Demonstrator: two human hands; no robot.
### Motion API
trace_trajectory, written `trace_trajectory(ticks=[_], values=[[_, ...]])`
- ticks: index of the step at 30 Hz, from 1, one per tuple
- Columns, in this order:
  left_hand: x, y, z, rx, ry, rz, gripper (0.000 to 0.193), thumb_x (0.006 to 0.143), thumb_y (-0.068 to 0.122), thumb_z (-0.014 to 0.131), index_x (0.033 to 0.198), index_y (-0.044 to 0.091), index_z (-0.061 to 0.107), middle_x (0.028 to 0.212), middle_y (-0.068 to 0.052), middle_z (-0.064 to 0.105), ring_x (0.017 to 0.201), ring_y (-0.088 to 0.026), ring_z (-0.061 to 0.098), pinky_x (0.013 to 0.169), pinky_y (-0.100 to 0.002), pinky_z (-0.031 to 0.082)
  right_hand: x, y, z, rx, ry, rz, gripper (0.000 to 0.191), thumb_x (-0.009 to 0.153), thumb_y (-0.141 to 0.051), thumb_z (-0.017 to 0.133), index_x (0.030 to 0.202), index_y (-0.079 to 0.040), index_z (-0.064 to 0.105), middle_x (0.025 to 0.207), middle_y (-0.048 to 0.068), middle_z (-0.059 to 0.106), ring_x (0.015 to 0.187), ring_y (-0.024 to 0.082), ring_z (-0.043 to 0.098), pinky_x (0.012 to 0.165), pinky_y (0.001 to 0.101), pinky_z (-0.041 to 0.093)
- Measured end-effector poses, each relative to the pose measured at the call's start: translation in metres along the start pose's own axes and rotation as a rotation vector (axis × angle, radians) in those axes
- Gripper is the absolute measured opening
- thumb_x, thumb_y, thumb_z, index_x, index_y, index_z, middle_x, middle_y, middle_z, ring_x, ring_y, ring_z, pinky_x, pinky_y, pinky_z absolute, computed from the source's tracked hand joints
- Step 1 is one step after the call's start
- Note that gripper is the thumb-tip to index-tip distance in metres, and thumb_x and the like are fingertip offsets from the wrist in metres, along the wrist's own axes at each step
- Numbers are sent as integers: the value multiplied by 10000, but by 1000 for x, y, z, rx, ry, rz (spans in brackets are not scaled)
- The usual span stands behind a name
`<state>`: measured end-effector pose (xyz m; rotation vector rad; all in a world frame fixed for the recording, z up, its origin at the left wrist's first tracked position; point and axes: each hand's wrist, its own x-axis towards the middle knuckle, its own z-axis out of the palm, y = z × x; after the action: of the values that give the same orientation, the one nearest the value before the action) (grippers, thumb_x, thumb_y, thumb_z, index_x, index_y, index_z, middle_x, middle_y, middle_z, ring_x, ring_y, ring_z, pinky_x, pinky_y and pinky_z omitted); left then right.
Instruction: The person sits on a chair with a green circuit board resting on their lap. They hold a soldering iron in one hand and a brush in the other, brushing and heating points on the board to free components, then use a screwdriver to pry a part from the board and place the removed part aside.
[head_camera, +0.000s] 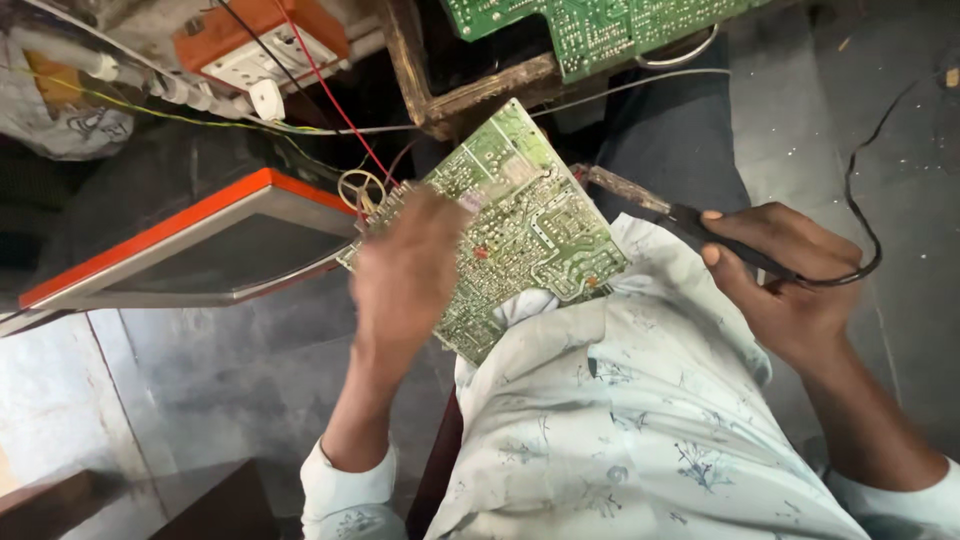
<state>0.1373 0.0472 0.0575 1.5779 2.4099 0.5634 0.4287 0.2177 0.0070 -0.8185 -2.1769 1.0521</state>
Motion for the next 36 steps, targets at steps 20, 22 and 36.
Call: trace_trajectory(ticks=[20, 22, 36], values=[[5, -2, -1, -217, 255, 74, 110, 1011, 126, 725, 1033, 20, 710, 1006, -104, 644, 767, -280, 663, 681, -400, 510, 0, 4, 19, 27, -73, -70, 251, 934, -69, 798, 1172, -9, 743, 990, 119, 733, 757, 135, 674, 614, 235, 479], [5, -1, -1, -226, 231, 46, 112, 1003, 126, 726, 1027, 18, 714, 1000, -101, 649, 736, -272, 659, 663, -397, 507, 0, 3, 19, 18, -87, -36, 252, 911, -60, 804, 1152, -6, 751, 966, 120, 739, 730, 139, 652, 576, 238, 457], [11, 1, 10, -244, 198, 125, 90, 1011, 122, 715, 1046, 40, 726, 1011, -86, 649, 820, -275, 696, 700, -401, 529, 2, -1, 17, 9, -85, -99, 258, 947, -40, 783, 1197, 0, 738, 999, 122, 730, 826, 154, 707, 663, 234, 521]])
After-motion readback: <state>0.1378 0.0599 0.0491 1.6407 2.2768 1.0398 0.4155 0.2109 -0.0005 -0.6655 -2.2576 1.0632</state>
